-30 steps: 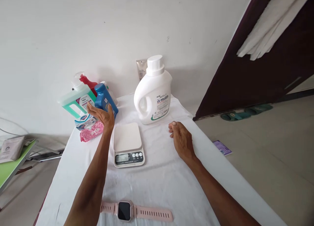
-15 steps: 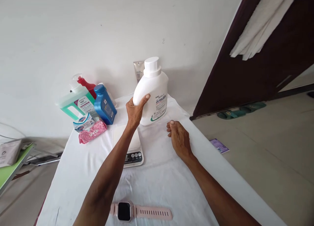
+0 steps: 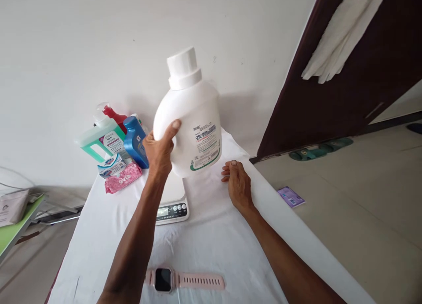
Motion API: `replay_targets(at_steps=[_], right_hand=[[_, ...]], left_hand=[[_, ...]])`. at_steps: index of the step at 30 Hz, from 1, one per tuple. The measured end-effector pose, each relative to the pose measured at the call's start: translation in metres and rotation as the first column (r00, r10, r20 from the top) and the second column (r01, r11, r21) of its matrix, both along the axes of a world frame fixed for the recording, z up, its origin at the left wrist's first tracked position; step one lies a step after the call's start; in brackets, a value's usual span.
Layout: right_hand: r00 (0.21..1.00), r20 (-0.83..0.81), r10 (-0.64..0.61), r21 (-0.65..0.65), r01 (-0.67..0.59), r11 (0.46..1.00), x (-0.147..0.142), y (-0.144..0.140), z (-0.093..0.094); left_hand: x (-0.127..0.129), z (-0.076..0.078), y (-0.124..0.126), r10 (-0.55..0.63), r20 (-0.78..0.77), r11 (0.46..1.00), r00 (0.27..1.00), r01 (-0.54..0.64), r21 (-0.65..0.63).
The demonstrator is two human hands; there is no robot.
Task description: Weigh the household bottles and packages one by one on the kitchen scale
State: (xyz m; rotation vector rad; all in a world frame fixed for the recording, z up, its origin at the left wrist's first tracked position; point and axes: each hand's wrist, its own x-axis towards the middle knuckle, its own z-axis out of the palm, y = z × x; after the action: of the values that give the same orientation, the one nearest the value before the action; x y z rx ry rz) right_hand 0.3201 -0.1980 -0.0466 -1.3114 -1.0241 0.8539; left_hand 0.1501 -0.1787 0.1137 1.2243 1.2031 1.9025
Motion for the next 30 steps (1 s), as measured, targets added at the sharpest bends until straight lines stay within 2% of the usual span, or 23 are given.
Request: replay_targets(at_steps=[5, 9, 12, 17, 24, 30], right_hand=[[1.000, 0.026, 0.007, -0.004, -0.007, 1.000, -0.001, -0.002, 0.003], [0.999, 0.047, 0.003, -0.010, -0.003, 1.000, -0.002, -0.002, 0.003], [0.998, 0.059, -0.001, -0.004, 0.001, 1.000, -0.002, -0.002, 0.000], [0.997, 0.080, -0.014, 0.002, 0.014, 1.000, -0.003, 0.000, -0.004], [0.994, 0.110, -0.001, -0.019, 0.004, 1.000, -0.003, -0.001, -0.003], [0.993, 0.118, 0.003, -0.009, -0.002, 1.000, -0.003, -0.001, -0.003]], left_hand=[[-0.054, 0.008, -0.041, 0.057, -0.042, 0.998, 0.998, -0.056, 0.014], [-0.091, -0.001, -0.065, 0.088, -0.048, 0.996, 0.995, -0.089, -0.007], [-0.110, -0.012, -0.074, 0.095, -0.051, 0.994, 0.994, -0.097, -0.044], [-0.121, -0.023, -0.079, 0.086, -0.036, 0.994, 0.996, -0.089, -0.071], [-0.130, -0.027, -0.080, -0.022, -0.059, 0.997, 0.998, 0.018, -0.073], [-0.148, -0.038, -0.091, 0.007, -0.175, 0.999, 0.985, -0.015, -0.045]])
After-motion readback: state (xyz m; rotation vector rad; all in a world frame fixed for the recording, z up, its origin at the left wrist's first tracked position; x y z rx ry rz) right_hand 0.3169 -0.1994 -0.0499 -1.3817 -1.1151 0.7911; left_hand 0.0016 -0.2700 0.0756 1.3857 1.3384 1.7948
